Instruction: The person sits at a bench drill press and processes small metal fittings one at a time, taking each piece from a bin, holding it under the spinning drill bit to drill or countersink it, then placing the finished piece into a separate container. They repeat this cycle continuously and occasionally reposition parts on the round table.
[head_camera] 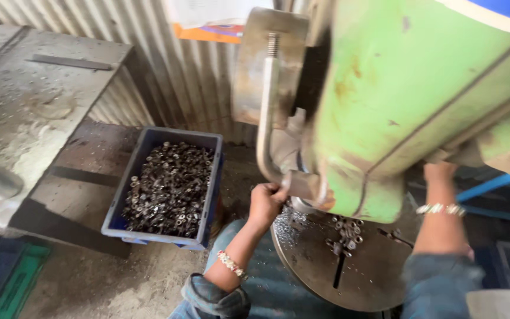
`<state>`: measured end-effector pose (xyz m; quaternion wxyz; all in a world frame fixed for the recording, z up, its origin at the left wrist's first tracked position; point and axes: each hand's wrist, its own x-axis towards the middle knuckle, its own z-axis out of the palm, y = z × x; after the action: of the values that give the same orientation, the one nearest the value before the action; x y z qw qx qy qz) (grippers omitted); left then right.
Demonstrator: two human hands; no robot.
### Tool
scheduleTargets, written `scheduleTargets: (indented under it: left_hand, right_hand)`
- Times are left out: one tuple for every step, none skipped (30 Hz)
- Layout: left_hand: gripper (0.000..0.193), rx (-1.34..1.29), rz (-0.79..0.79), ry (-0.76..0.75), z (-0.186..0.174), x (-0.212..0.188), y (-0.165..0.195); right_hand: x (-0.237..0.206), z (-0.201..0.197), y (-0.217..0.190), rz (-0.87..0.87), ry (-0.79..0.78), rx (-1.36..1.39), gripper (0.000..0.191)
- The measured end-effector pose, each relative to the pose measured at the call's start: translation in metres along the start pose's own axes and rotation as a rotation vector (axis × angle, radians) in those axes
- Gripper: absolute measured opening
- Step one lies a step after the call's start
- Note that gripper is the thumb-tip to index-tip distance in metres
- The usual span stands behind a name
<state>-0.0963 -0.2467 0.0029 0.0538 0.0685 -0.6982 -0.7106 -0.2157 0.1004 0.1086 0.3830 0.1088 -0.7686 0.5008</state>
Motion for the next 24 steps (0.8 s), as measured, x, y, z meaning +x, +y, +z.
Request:
scheduleTargets:
  left_hand:
    - [0.028,0.035,0.04,0.006,-0.002,0.003,0.004]
    - [0.029,0.037,0.037,0.008,-0.001,0.004,0.008]
    - [0.031,0.049,0.021,-0.001,-0.002,0.005,0.011]
    - [0.033,0.058,-0.014,-0.016,0.001,0.003,0.012]
    - [0.032,0.06,-0.041,0.0,0.001,-0.001,0.013]
    - [0.031,0.059,-0.054,0.015,0.003,-0.004,0.013]
    - [0.03,0.062,-0.056,0.033,0.001,-0.007,0.012]
    - [0.026,0.014,-0.032,0.085,-0.003,-0.01,0.012]
    - [0.022,-0.041,-0.013,0.141,-0.009,-0.011,0.012]
    - [0.019,-0.098,-0.004,0.201,-0.017,-0.014,0.011]
    - [0.024,-0.274,0.025,0.243,-0.03,-0.015,0.01]
    - [0.03,-0.447,0.055,0.282,-0.047,-0.014,0.009]
    - [0.034,-0.608,-0.087,0.406,-0.065,-0.012,0.01]
    - [0.04,-0.766,-0.232,0.519,-0.078,-0.012,0.01]
    - [0.045,-0.878,-0.353,0.548,-0.087,-0.017,0.006]
    - [0.051,-0.985,-0.49,0.568,-0.087,-0.024,0.003]
    - [0.041,-0.896,-0.416,0.637,-0.075,-0.038,-0.002]
    - [0.032,-0.811,-0.329,0.703,-0.059,-0.056,-0.007]
    - [0.035,-0.642,-0.018,0.561,-0.033,-0.079,-0.012]
    - [0.043,-0.468,0.296,0.419,-0.008,-0.104,-0.016]
    - [0.031,-0.335,0.315,0.215,0.016,-0.128,-0.018]
    - [0.021,-0.201,0.331,0.017,0.038,-0.145,-0.019]
    - [0.017,0.085,0.356,-0.191,0.053,-0.155,-0.018]
    - [0.02,0.372,0.381,-0.395,0.068,-0.163,-0.015]
  right_hand:
    - [0.007,0.002,-0.001,-0.002,-0.124,0.132,0.053]
    - [0.009,0.001,-0.001,-0.023,-0.141,-0.017,0.041]
    - [0.006,-0.003,0.0,-0.025,-0.154,-0.171,0.029]
    - [-0.001,-0.007,-0.003,-0.016,-0.178,-0.335,0.019]
    - [-0.014,-0.014,-0.004,-0.014,-0.2,-0.495,0.012]
    - [-0.025,-0.026,-0.003,-0.024,-0.212,-0.653,0.015]
    - [-0.043,-0.032,-0.006,0.007,-0.186,-0.568,0.011]
    - [-0.057,-0.04,-0.011,0.035,-0.157,-0.482,0.014]
    - [-0.086,-0.05,-0.019,0.104,-0.106,-0.16,0.032]
    - [-0.105,-0.064,-0.028,0.172,-0.151,-0.245,0.03]
    - [-0.122,-0.082,-0.039,0.245,-0.202,-0.333,0.028]
    - [-0.134,-0.093,-0.048,0.288,-0.266,-0.251,0.021]
    - [-0.143,-0.105,-0.056,0.33,-0.321,-0.172,0.015]
    - [-0.148,-0.117,-0.063,0.371,-0.364,-0.097,0.012]
    - [-0.151,-0.125,-0.068,0.59,-0.258,-0.066,0.021]
    - [-0.154,-0.127,-0.068,0.808,-0.135,-0.043,0.035]
    - [-0.154,-0.127,-0.067,0.458,-0.186,-0.312,0.038]
    - [-0.154,-0.124,-0.062,0.095,-0.254,-0.566,0.042]
    - [-0.155,-0.119,-0.055,0.181,-0.226,-0.607,0.044]
    - [-0.155,-0.113,-0.046,0.265,-0.194,-0.64,0.047]
    - [-0.158,-0.108,-0.037,0.231,-0.159,-0.597,0.044]
    - [-0.159,-0.105,-0.03,0.195,-0.13,-0.55,0.041]
    - [-0.161,-0.1,-0.022,0.147,-0.134,-0.669,0.041]
    - [-0.164,-0.099,-0.016,0.123,-0.132,-0.682,0.042]
